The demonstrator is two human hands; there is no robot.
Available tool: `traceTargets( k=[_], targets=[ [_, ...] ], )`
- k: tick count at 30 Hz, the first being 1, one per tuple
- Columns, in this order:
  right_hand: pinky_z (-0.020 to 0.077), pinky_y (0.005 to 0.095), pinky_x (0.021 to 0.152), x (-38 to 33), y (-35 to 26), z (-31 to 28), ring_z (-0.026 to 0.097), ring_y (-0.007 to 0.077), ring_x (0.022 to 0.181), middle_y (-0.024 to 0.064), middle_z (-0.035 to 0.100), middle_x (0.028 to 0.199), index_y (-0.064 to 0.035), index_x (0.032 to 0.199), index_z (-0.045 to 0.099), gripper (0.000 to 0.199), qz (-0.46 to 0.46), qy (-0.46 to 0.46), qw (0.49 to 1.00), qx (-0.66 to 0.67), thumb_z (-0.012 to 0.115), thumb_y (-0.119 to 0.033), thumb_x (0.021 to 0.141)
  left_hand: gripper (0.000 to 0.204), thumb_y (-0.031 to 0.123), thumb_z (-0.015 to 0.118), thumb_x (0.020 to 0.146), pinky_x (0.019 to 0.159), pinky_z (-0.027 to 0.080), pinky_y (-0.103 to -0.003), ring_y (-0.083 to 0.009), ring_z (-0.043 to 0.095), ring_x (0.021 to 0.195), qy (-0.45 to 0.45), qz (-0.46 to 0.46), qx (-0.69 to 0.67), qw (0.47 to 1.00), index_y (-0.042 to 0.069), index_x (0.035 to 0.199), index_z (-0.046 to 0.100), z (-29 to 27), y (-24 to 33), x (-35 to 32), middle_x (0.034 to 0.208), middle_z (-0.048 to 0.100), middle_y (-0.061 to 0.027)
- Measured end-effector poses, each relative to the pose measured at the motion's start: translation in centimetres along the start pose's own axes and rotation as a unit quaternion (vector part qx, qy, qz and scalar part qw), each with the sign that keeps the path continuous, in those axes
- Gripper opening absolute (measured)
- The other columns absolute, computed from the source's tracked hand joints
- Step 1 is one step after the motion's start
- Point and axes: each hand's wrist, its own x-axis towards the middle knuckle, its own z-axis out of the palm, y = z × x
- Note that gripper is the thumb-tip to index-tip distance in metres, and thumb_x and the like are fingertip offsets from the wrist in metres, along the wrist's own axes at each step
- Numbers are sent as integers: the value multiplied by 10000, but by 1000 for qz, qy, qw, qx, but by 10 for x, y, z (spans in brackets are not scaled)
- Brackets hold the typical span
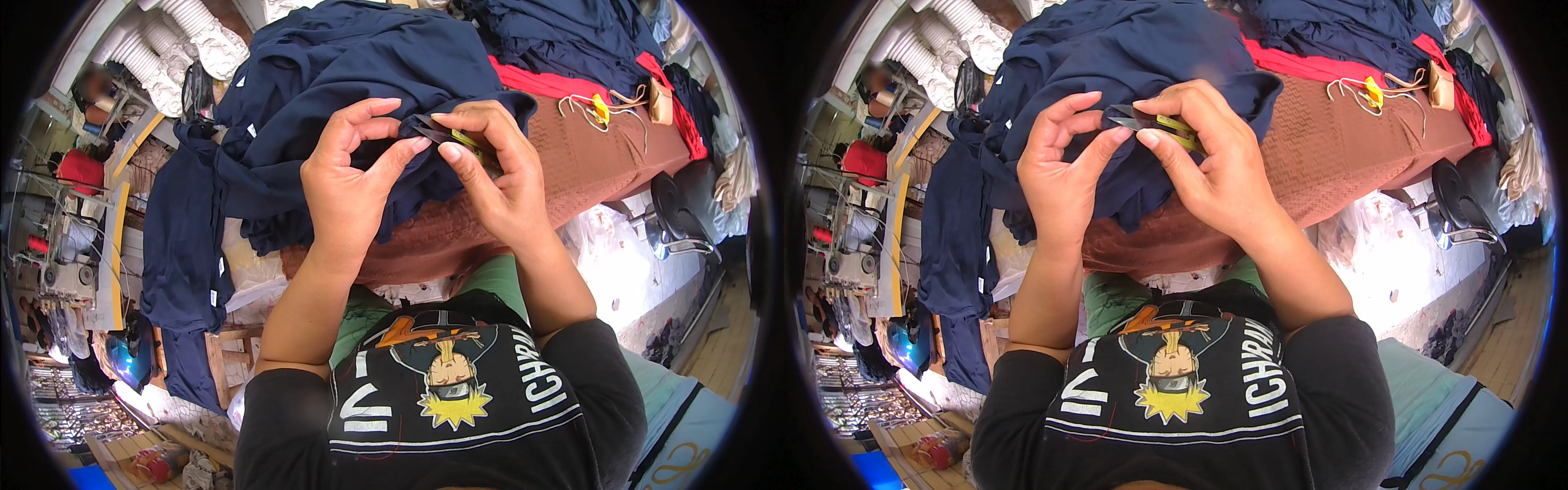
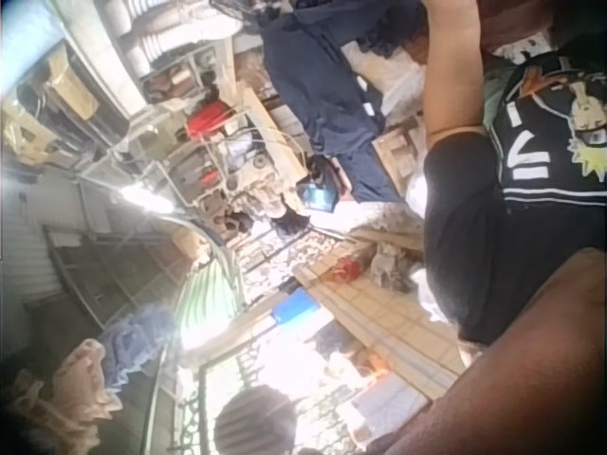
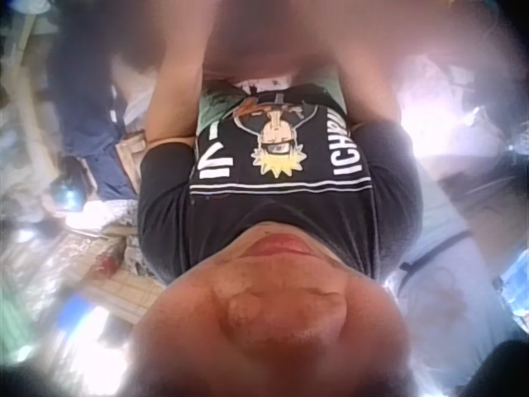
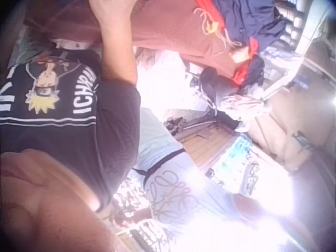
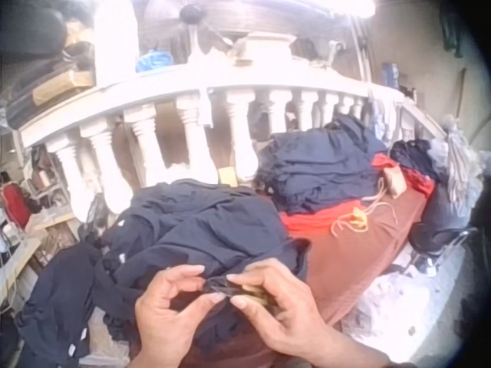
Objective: The person uses small shears to trim loose threads from several navy blue garments, turning the fabric over to find and cut excess thread near the seams and labels.
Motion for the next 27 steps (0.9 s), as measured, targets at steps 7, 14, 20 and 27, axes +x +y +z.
traceTargets(
  k=[7,14,20,27],
  targets=[
    [494,304,748,1,0,-1,621,261,844,141,611,956,19,1015,640,199,-16,-2,1000,-14,679,-51,833,428,-38,761,762,777,491,-200,-88,634,855,-4,-2,-1,1000,10,1153,591,2,2,0,915,689,-77],
    [497,310,730,2,0,-1,621,273,820,143,610,943,19,995,643,187,-16,0,1000,-26,684,-45,824,436,-41,762,759,785,493,-207,-94,641,855,-11,9,8,1000,8,1155,585,1,1,0,909,698,-83],
    [502,296,721,0,-1,-6,630,252,817,140,610,936,21,990,643,171,1,10,1000,-7,677,-25,828,435,-46,762,755,790,495,-209,-96,644,848,-10,6,1,1000,7,1149,585,3,5,0,901,700,-84],
    [503,284,744,-1,-4,-6,631,219,842,124,621,927,19,973,648,150,-4,7,1000,-9,678,-16,831,429,-44,767,747,792,493,-211,-88,632,874,-12,7,-2,1000,3,1138,598,3,8,-2,911,693,-78]
  ],
)
